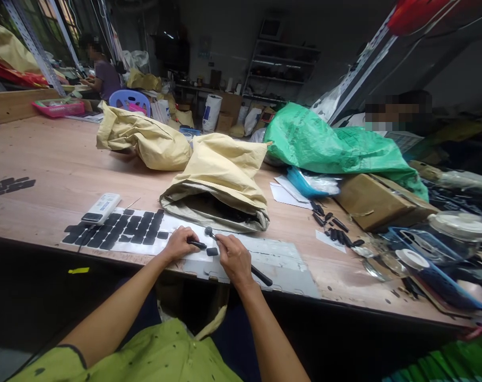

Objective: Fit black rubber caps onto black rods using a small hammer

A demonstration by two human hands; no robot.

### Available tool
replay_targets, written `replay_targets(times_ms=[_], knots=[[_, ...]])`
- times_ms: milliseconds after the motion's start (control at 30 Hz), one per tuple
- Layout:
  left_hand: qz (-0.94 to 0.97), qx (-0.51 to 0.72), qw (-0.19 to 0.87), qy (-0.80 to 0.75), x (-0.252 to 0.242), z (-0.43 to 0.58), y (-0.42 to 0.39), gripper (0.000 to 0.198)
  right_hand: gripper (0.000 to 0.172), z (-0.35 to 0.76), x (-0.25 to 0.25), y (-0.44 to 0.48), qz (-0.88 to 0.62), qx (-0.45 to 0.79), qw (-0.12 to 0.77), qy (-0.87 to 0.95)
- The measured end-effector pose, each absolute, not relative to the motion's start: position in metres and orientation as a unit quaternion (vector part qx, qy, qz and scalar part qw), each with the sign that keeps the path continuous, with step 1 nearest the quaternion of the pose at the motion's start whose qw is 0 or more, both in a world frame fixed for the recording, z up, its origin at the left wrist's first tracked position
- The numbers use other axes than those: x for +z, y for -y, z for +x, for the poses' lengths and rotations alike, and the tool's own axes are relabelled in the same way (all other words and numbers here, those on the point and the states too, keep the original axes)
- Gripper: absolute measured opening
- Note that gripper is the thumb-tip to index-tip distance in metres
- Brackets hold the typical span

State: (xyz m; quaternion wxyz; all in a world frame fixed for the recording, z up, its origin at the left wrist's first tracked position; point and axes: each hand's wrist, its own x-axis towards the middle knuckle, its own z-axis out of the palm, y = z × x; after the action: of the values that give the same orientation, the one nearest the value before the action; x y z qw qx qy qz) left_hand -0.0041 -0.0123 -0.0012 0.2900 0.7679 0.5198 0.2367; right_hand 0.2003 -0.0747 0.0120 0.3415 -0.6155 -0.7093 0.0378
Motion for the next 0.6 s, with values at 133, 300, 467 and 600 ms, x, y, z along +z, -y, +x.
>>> replay_targets(times_ms=[133,300,467,600], knots=[[0.777,0.231,0.288,-0.51,-0.002,-0.007,0.012,0.017,0.025,0.203,0.004,0.045,-0.632,0.017,0.328,0.702],[0.789,0.227,0.298,-0.487,-0.004,-0.011,0.01,0.015,0.024,0.201,-0.023,0.019,-0.638,-0.017,0.289,0.713],[0.789,0.228,0.301,-0.485,-0.005,-0.012,0.009,0.015,0.023,0.197,-0.035,0.018,-0.643,-0.058,0.284,0.709],[0.793,0.225,0.294,-0.483,-0.008,-0.012,0.008,0.022,0.022,0.195,-0.033,0.02,-0.645,-0.059,0.276,0.71]])
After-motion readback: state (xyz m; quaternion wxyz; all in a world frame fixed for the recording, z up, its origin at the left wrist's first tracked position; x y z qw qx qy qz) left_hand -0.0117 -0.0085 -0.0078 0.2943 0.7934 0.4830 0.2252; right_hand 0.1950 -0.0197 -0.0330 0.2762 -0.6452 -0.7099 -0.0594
